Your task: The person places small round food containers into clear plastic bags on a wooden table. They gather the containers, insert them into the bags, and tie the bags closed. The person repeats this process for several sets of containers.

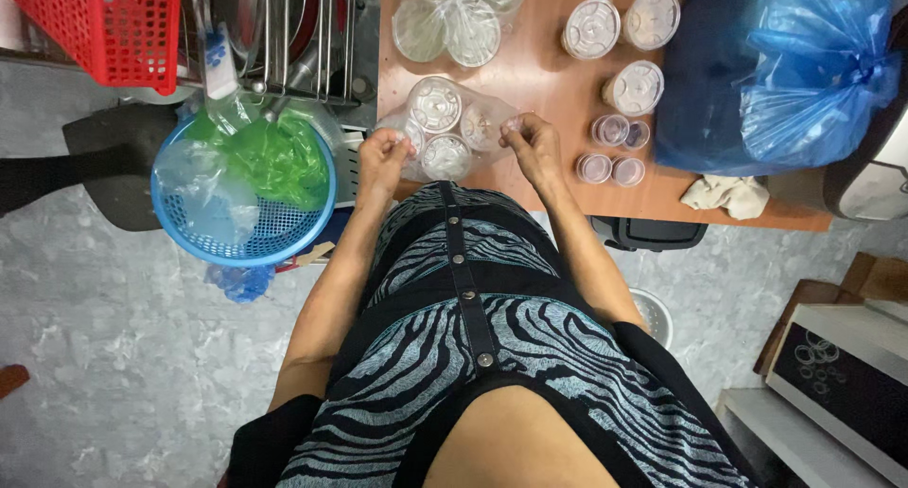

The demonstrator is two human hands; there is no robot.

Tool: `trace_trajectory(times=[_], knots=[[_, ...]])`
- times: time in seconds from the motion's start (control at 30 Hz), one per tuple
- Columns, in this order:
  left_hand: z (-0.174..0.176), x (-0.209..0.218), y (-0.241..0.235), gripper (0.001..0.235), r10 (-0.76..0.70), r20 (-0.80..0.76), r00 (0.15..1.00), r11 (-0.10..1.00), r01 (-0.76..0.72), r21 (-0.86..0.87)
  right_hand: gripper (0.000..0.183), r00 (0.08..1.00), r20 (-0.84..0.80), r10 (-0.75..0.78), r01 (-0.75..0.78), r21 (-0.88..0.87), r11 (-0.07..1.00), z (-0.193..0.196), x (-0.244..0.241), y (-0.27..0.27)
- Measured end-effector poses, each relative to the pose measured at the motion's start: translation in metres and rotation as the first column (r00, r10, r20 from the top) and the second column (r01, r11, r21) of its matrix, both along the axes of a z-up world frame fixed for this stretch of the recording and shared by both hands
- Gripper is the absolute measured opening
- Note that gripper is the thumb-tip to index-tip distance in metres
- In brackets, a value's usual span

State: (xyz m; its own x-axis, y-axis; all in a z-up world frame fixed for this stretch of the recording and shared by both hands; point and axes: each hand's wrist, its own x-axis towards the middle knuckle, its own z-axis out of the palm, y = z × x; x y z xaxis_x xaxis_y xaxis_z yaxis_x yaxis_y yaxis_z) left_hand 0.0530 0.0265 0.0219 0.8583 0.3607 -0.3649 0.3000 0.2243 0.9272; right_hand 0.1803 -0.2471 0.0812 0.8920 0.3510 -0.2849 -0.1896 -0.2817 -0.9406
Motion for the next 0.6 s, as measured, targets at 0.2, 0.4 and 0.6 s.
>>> trace_trajectory(times=[0.2,0.4,0.6], knots=[[0.006,0.009,0.004,0.005,0.005,0.009,1.000,0.999,-0.004,-0.049,0.008,0.999,0.038,-0.008,0.009,-0.021,1.000,0.014,0.008,0.001],[0.007,0.014,0.005,0.006,0.018,-0.001,1.000,0.998,-0.018,-0.068,0.011,0.999,0.032,-0.022,0.023,-0.006,1.000,0.015,0.010,0.002],[0.015,0.015,0.002,0.007,0.003,-0.010,1.000,1.000,-0.003,-0.026,0.010,0.998,0.069,0.002,0.001,-0.044,0.999,0.017,0.012,0.010]])
